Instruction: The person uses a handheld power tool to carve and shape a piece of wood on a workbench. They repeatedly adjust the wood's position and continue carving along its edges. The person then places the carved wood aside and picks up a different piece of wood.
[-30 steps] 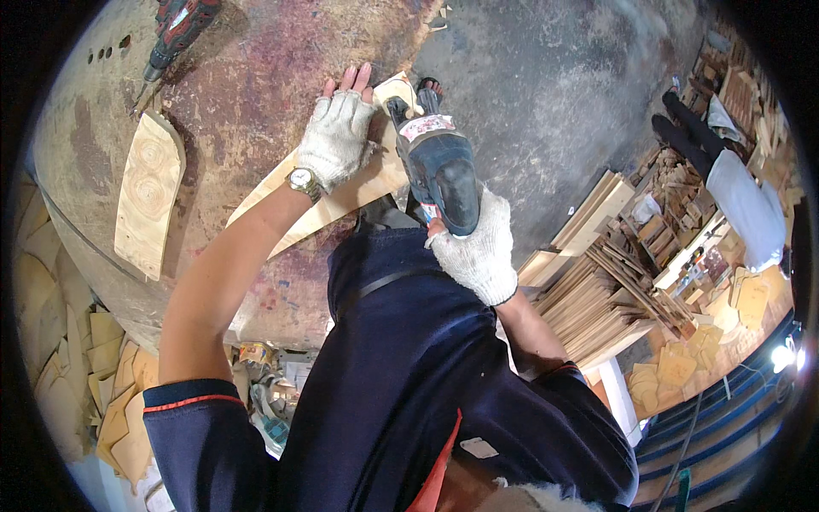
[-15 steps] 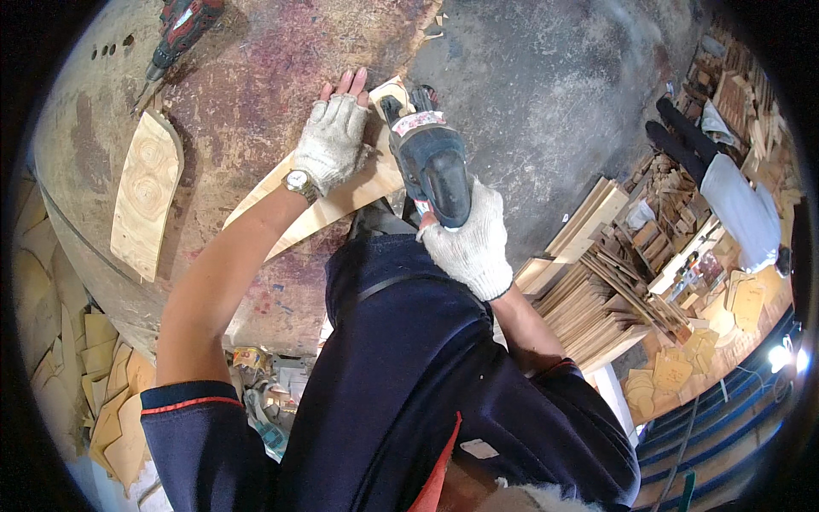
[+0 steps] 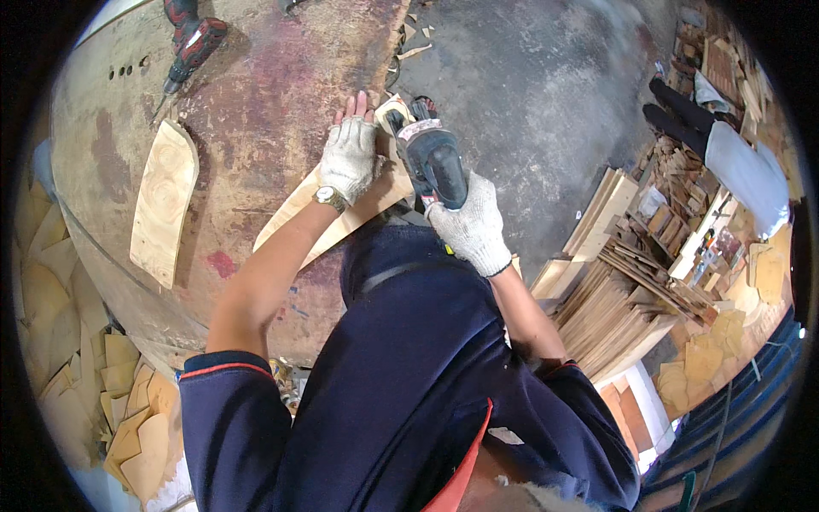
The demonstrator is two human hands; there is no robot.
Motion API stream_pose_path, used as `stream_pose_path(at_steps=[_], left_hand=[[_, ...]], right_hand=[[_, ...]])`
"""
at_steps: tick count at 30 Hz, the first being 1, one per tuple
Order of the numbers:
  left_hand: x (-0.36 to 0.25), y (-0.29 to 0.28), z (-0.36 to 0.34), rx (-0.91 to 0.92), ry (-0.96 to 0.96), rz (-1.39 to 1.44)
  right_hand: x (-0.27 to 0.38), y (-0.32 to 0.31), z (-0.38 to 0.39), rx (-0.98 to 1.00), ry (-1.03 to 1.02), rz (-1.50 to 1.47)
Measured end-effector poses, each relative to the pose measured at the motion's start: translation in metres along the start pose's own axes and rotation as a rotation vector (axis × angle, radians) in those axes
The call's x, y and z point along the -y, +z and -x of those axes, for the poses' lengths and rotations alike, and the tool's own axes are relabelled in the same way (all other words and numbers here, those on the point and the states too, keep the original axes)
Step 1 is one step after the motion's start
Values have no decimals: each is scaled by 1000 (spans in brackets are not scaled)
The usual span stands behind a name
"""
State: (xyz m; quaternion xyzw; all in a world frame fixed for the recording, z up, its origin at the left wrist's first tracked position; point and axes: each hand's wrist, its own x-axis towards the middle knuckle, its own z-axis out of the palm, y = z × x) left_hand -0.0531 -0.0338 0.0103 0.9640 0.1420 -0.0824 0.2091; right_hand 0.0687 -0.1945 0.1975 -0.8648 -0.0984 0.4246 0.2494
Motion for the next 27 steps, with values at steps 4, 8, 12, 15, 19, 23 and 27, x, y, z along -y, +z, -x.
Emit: stream_pose_path(at_steps=[4, 8, 12, 15, 19, 23, 27], left_hand=[[-4, 1, 2, -47, -1, 127], [-3, -5, 2, 23, -4, 100], [-10, -6, 3, -183, -115, 151], [-11, -7, 3, -82, -144, 136], [-10, -7, 1, -6, -142, 84], [-10, -6, 2, -46, -125, 117], [-11, -6, 2, -68, -112, 105]], right_hand=[[-14, 2, -1, 19, -25, -35], [-20, 7, 0, -61, -144, 68], [-26, 6, 1, -132, -254, 225], [-28, 5, 3, 7, -12, 99], [-30, 5, 4, -64, -46, 148], [-26, 5, 6, -90, -102, 173], [-19, 1, 4, -66, -51, 163]])
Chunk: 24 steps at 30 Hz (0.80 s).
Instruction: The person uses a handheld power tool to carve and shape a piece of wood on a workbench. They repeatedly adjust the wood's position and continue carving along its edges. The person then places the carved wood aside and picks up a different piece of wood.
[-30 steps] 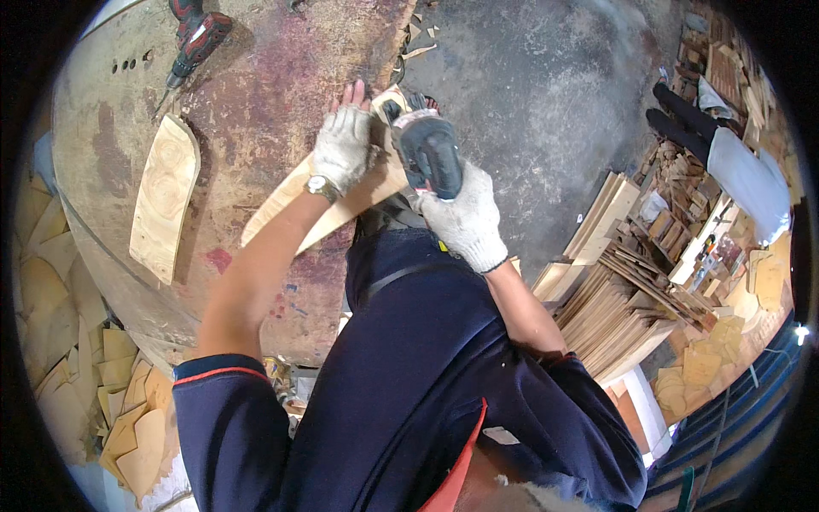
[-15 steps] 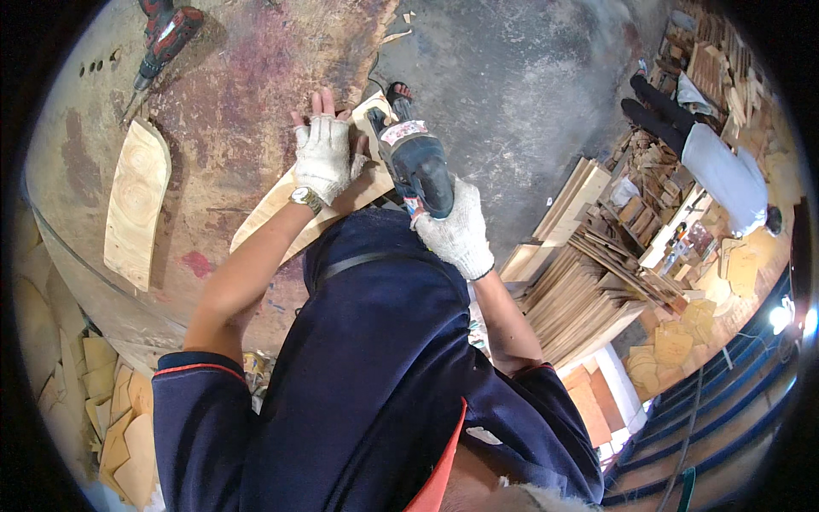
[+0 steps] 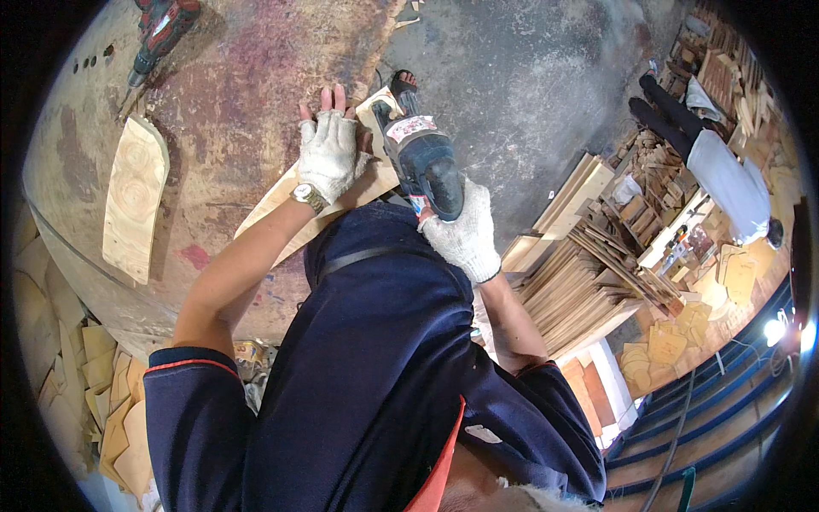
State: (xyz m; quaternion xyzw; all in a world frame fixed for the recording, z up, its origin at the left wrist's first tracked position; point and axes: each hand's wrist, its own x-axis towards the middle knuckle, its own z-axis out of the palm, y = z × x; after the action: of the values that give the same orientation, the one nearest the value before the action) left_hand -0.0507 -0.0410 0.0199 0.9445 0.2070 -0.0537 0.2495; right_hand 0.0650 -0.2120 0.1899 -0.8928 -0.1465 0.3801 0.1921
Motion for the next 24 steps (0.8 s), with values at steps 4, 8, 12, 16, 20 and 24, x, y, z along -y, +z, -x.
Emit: stream_pose_path(at_steps=[4, 8, 12, 16, 20, 24], left_hand=[[0, 0, -1, 6, -3, -10], [0, 0, 0, -19, 5, -8], [0, -1, 0, -22, 5, -4], [-1, -1, -1, -12, -7, -11], [-1, -2, -1, -7, -9, -2], [-2, -3, -2, 2, -17, 0]], right_hand=[[7, -3, -3, 7, 3, 9], [9, -2, -3, -41, -17, 9], [6, -2, -5, -10, 17, -52], [4, -3, -8, 5, -28, -1], [4, -4, -13, 34, -43, -9], [3, -7, -16, 47, -71, 43]])
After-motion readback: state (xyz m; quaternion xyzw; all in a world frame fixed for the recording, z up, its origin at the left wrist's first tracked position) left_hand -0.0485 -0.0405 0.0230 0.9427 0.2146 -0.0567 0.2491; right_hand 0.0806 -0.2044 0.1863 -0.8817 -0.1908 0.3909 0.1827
